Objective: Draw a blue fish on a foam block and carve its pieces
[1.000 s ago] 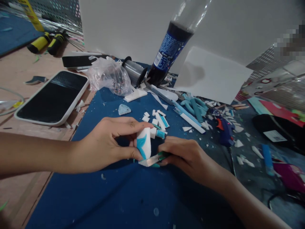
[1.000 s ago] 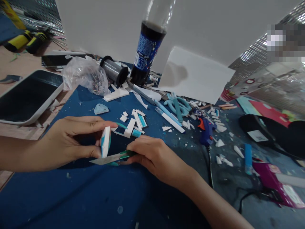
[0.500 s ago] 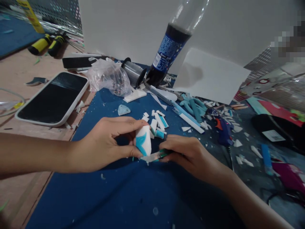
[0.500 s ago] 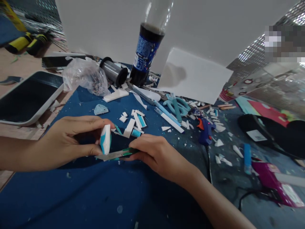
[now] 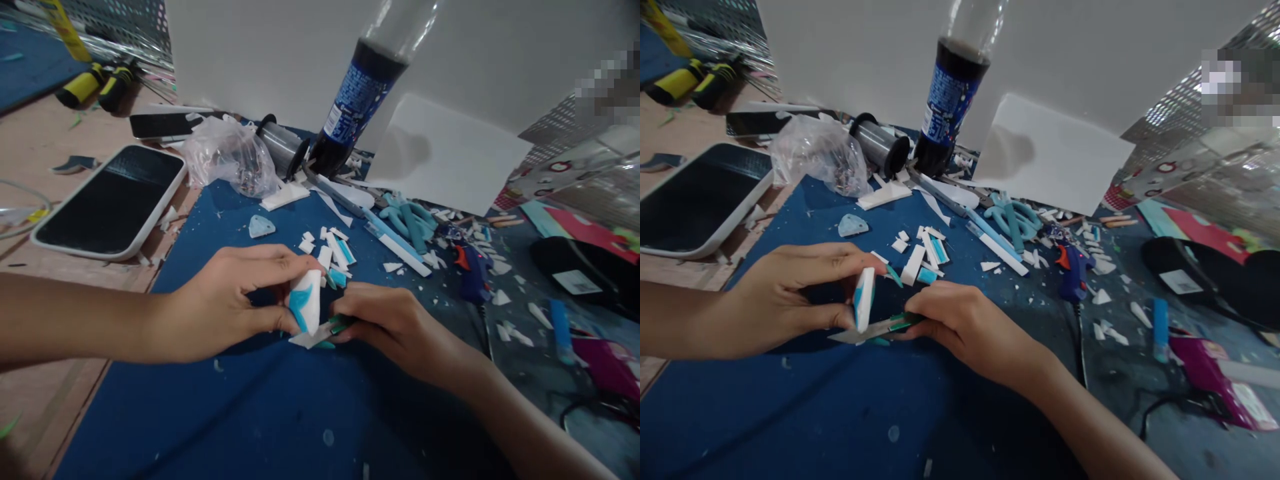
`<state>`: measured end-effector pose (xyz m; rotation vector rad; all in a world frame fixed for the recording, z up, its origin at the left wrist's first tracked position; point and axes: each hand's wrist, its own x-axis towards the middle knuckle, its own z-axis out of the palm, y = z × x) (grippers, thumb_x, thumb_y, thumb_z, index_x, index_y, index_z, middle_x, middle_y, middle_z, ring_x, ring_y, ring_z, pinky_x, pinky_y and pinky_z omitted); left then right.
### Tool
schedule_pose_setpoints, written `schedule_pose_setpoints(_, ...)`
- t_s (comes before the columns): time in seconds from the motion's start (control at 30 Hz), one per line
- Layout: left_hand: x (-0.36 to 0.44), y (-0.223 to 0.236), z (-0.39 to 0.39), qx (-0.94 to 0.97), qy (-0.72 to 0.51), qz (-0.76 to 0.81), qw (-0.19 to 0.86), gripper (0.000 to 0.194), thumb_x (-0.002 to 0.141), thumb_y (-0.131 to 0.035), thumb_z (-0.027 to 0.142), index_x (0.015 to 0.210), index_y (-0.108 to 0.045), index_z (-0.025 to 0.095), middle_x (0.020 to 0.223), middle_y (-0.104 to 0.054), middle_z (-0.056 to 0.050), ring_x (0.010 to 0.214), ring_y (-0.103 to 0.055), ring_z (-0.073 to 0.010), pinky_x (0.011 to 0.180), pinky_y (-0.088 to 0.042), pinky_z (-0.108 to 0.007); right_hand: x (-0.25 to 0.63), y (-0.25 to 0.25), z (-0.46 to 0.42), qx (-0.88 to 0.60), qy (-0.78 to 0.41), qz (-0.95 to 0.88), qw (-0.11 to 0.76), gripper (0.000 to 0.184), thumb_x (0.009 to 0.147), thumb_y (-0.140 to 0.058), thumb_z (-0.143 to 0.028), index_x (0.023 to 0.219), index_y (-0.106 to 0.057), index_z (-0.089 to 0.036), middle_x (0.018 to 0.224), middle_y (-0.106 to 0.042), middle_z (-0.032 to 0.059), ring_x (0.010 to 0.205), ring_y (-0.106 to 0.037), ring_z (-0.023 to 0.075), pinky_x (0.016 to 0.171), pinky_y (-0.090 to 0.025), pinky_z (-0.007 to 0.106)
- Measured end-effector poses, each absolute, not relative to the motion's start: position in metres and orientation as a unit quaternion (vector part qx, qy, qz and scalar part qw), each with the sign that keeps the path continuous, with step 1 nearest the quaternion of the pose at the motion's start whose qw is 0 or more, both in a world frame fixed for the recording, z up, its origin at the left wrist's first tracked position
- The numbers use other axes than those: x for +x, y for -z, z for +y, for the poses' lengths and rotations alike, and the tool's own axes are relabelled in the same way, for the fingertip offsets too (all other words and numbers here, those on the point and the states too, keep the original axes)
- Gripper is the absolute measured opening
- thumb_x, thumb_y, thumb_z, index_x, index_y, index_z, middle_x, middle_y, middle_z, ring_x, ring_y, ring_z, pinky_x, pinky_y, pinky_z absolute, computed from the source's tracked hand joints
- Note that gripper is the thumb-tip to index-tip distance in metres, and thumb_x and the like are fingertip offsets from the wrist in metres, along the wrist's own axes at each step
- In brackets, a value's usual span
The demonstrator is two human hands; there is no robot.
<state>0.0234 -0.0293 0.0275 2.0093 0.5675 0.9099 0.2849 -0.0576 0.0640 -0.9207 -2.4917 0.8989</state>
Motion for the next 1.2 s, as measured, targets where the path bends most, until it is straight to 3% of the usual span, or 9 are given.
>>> schedule_pose_setpoints(0.43, 0.0178, -0.0329, -0.0328, 0.829, -0.385, 0.202, 0.351, 0.024, 0.106, -0.069, 0.035, 0.119, -0.067, 0.015, 0.101, -0.069, -0.001, 0.081, -0.066, -0.0075, 0.076, -0.055, -0.010, 0.2934, -0.0615, -0.0545, -0.307, -0.342, -0.872, 0.170, 0.044, 0.116, -0.042, -0.044, 0.097, -0.069, -0.015, 0.079, -0.068, 0.0034, 0.067, -0.057, 0.0110, 0.062, -0.043, 0.021)
schedule_pose_setpoints(1.2, 0.0231, -0.0298, -0.0332, 0.840, -0.373, 0.200, 0.341, 0.024, 0.108, -0.067, 0.030, 0.127, -0.066, 0.016, 0.107, -0.070, -0.003, 0.085, -0.070, -0.0104, 0.075, -0.058, -0.013, 0.2859, -0.0638, -0.0554, -0.325, -0.309, -0.878, 0.166, 0.047, 0.116, -0.040, -0.046, 0.094, -0.069, -0.015, 0.077, -0.068, 0.0035, 0.067, -0.058, 0.0116, 0.063, -0.045, 0.022)
